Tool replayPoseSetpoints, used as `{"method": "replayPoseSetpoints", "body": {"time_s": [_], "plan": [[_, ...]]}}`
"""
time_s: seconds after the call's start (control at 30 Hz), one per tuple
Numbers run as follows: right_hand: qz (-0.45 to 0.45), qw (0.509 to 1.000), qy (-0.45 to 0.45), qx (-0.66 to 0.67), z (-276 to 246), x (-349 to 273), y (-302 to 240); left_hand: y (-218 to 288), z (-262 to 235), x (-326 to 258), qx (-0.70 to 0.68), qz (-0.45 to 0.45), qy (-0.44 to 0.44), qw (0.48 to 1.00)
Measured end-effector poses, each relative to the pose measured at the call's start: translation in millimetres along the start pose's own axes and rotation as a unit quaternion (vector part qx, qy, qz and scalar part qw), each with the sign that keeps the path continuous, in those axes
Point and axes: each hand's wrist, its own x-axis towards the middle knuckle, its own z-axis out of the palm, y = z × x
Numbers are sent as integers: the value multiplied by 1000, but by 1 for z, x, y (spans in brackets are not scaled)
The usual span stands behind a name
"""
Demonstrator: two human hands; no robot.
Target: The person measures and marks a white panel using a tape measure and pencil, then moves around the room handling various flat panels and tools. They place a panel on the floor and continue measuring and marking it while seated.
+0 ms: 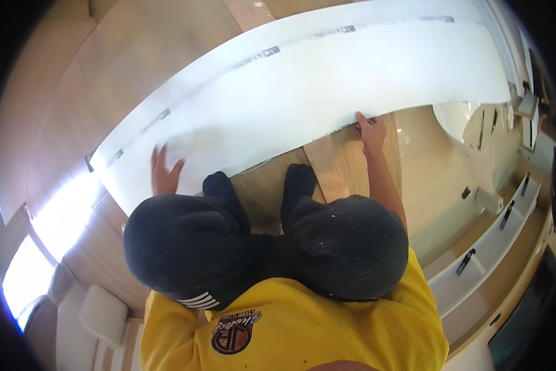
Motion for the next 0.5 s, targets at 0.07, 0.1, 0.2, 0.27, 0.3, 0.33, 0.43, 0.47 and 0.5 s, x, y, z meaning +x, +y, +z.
{"method": "replayPoseSetpoints", "body": {"time_s": [0.07, 0.1, 0.2, 0.27, 0.3, 0.33, 0.43, 0.47, 0.5], "plan": [[-18, 999, 3, -26, -2, 16, 8, 38, 26, 35, 16, 108, -9, 994], [-49, 997, 19, -54, -2, 24, 12, 54, 37, 46, -9, 113, -65, 991], [-33, 997, -17, -67, -9, 35, 16, 87, 41, 55, 34, 66, -97, 992], [-23, 999, -49, -1, -13, 37, 14, 98, 31, 55, 73, 23, -136, 988], [-26, 997, -69, -7, -16, 38, 11, 103, 25, 56, 60, 15, -142, 988], [13, 998, -41, -38, -18, 37, 11, 105, 20, 53, 52, 0, -157, 986], [25, 998, -54, -33, -24, 38, 9, 109, 14, 51, 45, -17, -153, 987], [14, 997, -62, -40, -27, 40, 9, 109, 17, 51, 24, -1, -146, 989], [9, 997, -66, -43, -27, 42, 12, 108, 19, 50, 21, -1, -140, 990]]}}
